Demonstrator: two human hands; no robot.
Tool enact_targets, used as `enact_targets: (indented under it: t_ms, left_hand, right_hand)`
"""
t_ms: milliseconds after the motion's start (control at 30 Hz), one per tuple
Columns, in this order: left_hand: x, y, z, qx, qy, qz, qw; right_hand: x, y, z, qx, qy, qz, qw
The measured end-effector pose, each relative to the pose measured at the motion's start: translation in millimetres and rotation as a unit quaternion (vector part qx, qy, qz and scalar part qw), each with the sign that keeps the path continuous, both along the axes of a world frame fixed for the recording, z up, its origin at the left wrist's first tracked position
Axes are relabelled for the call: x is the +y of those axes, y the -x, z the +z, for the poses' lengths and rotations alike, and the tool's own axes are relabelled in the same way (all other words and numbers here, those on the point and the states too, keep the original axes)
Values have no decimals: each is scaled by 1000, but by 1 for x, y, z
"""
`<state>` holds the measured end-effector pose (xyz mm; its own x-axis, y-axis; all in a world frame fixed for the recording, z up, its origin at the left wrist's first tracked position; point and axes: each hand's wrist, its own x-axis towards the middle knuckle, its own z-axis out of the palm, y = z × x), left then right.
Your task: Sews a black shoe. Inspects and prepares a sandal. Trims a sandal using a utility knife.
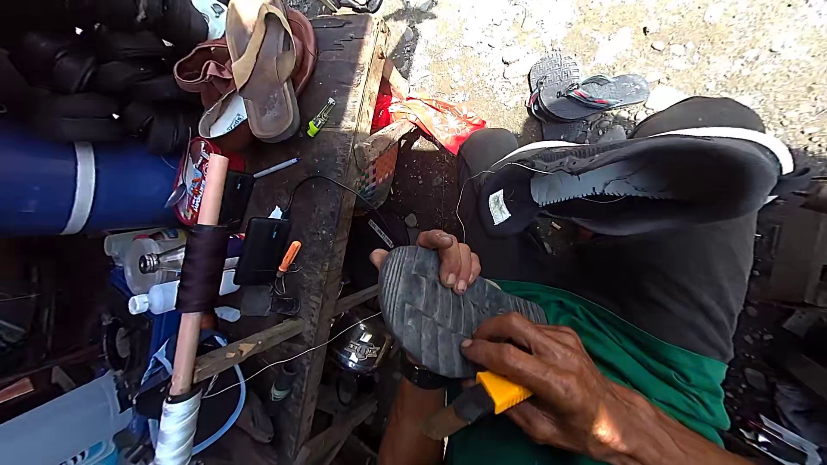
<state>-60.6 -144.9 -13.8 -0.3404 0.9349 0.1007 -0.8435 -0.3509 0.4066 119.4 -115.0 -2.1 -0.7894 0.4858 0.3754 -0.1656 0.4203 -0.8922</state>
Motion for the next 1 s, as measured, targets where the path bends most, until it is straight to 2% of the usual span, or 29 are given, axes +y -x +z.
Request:
enact_targets:
  t_ms: [100, 200, 367, 433, 500, 567, 700, 800, 867, 1000]
  left_hand:
    - [17, 2, 18, -31, -16, -33, 999]
    - [21, 8, 10, -21, -61, -66, 996]
    - [3, 2, -10, 1, -31, -34, 999]
    - [10, 1, 7, -9, 10, -28, 1000]
    - [9, 6, -1, 8, -23, -44, 999]
    - [-3, 2, -1, 46, 51, 14, 998]
    - [-14, 7, 28, 239, 195, 91, 947]
    - [-9, -1, 48, 376, 273, 152, 872]
    - [-5, -3, 49, 451, 280, 166, 831]
    - [-3, 5, 41, 516, 278, 158, 795]
  right_hand:
    - [2, 1, 3, -8, 3, -1, 1000]
    - [-6, 1, -6, 3, -20, -21, 1000]
    - [-6, 0, -7, 0, -24, -25, 999]
    - [-5, 0, -6, 0, -23, -22, 999]
    - [-3, -1, -7, 12, -13, -21, 1000]
    - [3, -6, -9, 38, 7, -30, 999]
    - [29, -17, -12, 70, 80, -91, 990]
    - [47, -18, -10, 35, 160, -143, 976]
    - [50, -15, -13, 11, 200, -157, 967]
    - [48, -10, -19, -11, 244, -169, 955]
